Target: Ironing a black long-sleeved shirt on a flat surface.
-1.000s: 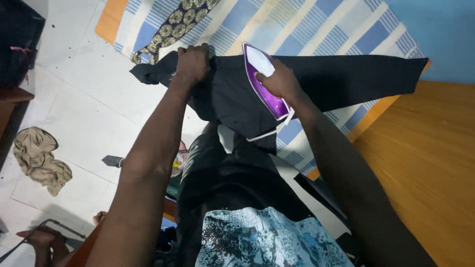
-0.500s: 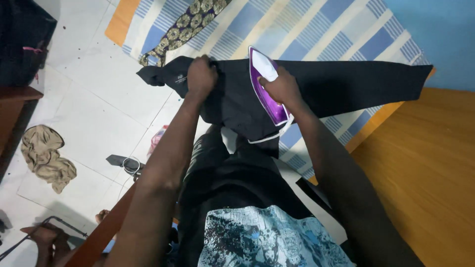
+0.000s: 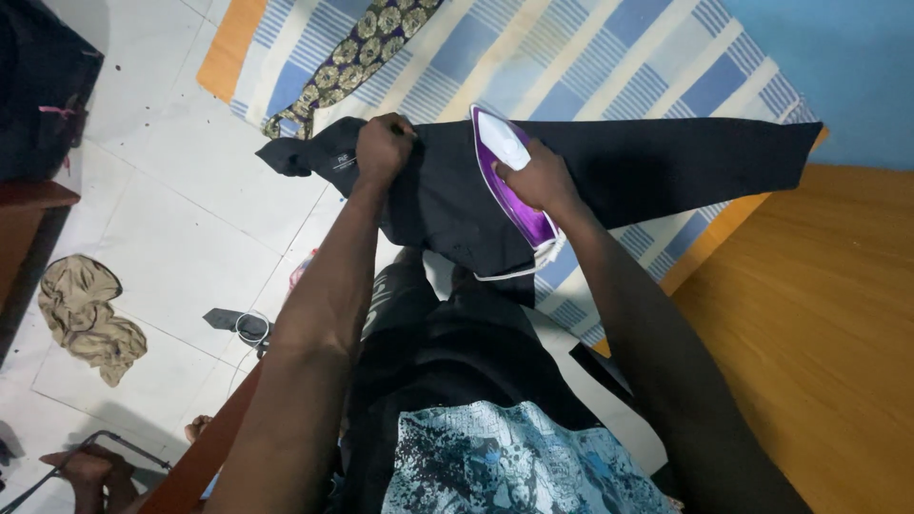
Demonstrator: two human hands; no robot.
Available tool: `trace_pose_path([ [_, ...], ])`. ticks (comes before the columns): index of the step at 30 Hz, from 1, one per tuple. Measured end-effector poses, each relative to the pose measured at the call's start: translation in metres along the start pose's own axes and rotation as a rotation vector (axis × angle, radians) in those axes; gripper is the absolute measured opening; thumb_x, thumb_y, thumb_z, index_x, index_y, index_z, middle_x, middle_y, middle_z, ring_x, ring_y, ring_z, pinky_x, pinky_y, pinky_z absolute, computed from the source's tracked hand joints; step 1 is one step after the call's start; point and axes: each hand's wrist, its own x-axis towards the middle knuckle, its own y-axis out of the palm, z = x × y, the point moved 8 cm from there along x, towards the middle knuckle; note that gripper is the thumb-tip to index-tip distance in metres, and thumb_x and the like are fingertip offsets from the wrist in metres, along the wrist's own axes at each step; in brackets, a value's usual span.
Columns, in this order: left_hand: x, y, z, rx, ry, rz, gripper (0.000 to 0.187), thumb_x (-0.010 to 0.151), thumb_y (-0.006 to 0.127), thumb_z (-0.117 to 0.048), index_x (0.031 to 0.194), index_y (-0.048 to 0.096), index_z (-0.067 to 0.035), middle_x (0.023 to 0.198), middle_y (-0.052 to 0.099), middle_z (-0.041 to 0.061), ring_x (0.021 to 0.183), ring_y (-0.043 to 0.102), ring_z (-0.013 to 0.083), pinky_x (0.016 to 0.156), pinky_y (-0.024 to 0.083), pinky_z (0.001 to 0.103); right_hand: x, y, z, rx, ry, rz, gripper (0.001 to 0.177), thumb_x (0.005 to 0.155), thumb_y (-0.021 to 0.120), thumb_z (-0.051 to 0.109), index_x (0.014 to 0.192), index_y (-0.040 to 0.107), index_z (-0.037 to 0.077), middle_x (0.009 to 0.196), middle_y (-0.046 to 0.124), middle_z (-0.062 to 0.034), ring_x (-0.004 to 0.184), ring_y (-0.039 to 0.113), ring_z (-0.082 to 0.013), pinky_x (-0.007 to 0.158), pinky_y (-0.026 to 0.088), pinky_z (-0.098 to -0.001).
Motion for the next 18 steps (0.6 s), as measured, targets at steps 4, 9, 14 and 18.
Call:
trace_pose_path([
  [4,0.009,0.01,0.017,0.041,0.082,-0.03,0.013,0.082,0.073,-0.019,0.087,0.075,-0.007,0.091,0.074,0.019,0.091,0.072,0.0392,0.08,0.057,0.047,-0.016,-0.007,0.012,0.002,0.16,0.079,0.069,0.087,0.075,0.046,0.135,0.058,-0.001,0.127,0.068,-0.0238,0.118,0.067,-0.0389,0.1,0.052,-0.0484],
  [9,0.003,-0.007,-0.011,0.088,-0.064,0.063,0.019,0.076,0.073,-0.021,0.089,0.072,-0.008,0.089,0.073,0.02,0.089,0.071,0.0398,0.079,0.056,0.048,-0.012,-0.005,0.004,-0.02,0.137,0.072,0.073,0.087,0.076,0.046,0.138,0.055,-0.003,0.127,0.067,-0.0258,0.118,0.067,-0.0397,0.099,0.054,-0.0476],
  [14,-0.007,0.0,-0.014,0.02,0.057,0.086,0.023,0.08,0.071,-0.021,0.096,0.067,-0.004,0.095,0.073,0.021,0.094,0.071,0.04,0.084,0.056,0.048,-0.01,0.006,-0.005,-0.055,-0.041,0.015,0.078,0.085,0.078,0.045,0.141,0.052,-0.004,0.131,0.062,-0.0296,0.121,0.061,-0.0439,0.102,0.049,-0.0485],
  [18,-0.039,-0.009,-0.05,0.084,0.104,0.009,0.033,0.082,0.069,-0.015,0.114,0.066,-0.005,0.115,0.063,0.024,0.106,0.063,0.0434,0.089,0.052,0.051,-0.002,-0.001,0.01,-0.031,0.014,0.033,0.074,0.088,0.074,0.048,0.144,0.053,0.005,0.134,0.062,-0.027,0.125,0.059,-0.0445,0.104,0.048,-0.0499],
])
